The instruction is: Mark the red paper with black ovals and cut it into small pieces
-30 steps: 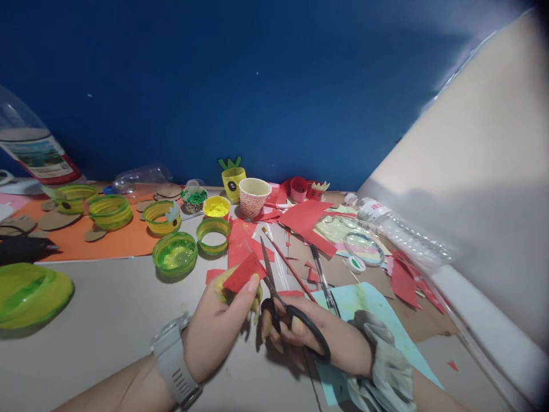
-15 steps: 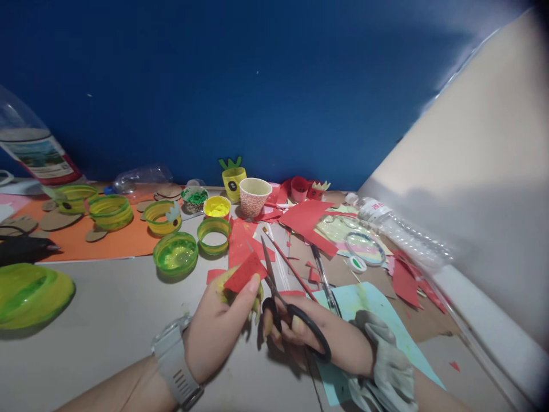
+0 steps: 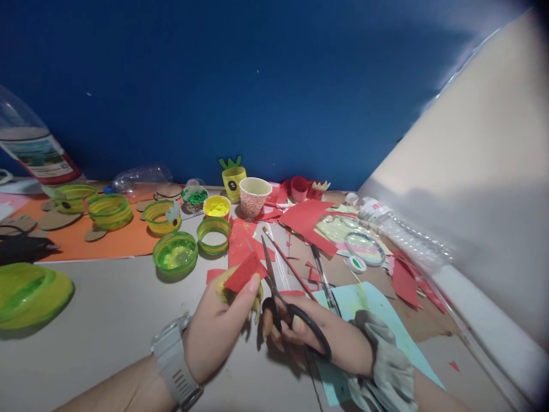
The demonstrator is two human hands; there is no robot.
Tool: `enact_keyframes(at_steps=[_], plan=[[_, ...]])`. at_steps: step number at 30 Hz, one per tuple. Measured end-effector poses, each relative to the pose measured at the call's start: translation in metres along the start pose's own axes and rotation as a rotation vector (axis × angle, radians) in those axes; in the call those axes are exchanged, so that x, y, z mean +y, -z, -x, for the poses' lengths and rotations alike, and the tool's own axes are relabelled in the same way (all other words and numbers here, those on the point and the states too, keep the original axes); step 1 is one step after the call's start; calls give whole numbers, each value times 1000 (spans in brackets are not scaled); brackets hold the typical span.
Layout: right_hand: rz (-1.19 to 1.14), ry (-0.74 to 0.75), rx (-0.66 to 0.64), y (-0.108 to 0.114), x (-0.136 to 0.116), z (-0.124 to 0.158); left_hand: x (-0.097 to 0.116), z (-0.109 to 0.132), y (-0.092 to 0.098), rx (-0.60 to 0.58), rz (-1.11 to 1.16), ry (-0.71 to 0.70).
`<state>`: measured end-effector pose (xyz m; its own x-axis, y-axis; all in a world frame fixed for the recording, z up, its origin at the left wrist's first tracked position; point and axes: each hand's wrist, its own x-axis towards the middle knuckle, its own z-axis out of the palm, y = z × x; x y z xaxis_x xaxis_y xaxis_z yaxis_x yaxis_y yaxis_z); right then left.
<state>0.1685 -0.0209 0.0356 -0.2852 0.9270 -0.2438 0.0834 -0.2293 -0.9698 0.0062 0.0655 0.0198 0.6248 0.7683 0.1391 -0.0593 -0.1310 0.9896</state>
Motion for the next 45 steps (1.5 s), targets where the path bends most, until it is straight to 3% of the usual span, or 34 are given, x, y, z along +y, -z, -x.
enact_keyframes(at_steps=[45], plan=[[-17,-20,-15,2,-1,0,0,-1,-1,24,13,18]])
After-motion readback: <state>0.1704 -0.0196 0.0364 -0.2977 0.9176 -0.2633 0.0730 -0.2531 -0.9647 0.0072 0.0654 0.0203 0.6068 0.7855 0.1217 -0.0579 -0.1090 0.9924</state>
